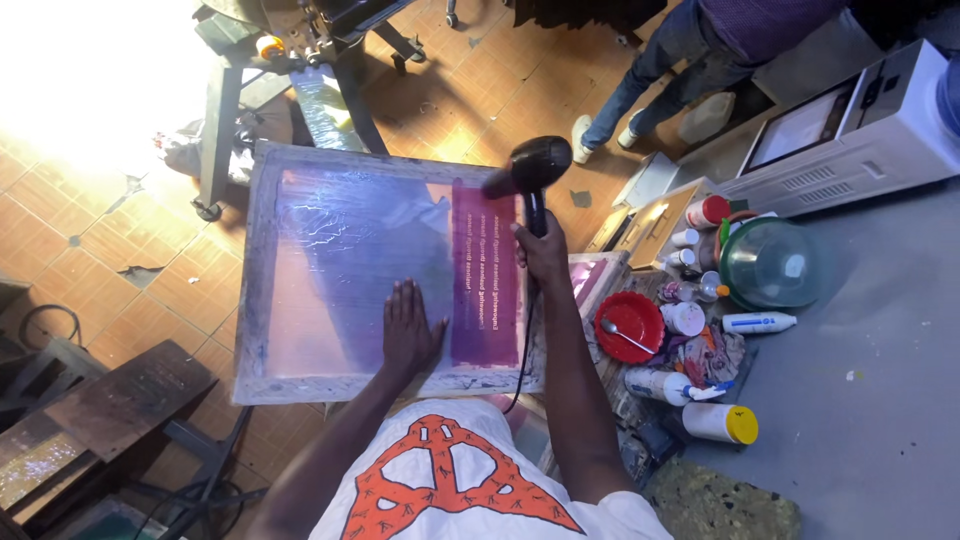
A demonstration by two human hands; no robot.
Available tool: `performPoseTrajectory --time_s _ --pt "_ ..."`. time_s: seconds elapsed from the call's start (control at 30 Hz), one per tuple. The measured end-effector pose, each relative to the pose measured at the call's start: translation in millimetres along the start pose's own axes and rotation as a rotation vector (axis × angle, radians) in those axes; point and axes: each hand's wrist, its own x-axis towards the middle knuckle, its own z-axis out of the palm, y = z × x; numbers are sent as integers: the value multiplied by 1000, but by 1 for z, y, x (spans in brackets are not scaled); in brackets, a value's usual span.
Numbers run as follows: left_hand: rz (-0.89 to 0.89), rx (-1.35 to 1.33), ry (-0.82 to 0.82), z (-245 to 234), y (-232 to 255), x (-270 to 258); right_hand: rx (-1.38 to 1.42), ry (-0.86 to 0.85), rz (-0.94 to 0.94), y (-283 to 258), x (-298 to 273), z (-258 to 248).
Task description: The person uses a hair dryer to apply heat to a plastic sheet stretched over a screen printing frame. They move the hair dryer back and forth across the surface while occasionally pressing the plastic with their left hand to smooth it.
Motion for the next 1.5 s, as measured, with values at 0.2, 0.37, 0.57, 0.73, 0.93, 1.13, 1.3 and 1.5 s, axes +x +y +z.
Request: performPoseTrajectory --time_s 0.2,0.37,0.57,0.73,0.93,1.13,1.3,1.5 --pt "-24 -43 -19 1 11 6 -517 196 8 7 -2 -43" --pt "6 -36 -148 -7 30 7 -259 103 82 -19 -44 -39" --pt "42 -64 -177 2 35 7 -138 38 96 3 -74 -55" --pt "59 -89 -149 10 39 8 -353 68 136 -13 -125 -57" --pt "117 -118 -77 21 37 7 -139 70 209 -16 -154 -38" --pt "182 -166 -65 26 27 -6 -92 -83 84 3 -96 -14" --pt "181 -124 -38 23 13 -18 -472 14 88 18 -51 2" --pt "179 -176 -192 2 7 -18 -210 -78 63 -20 -83 12"
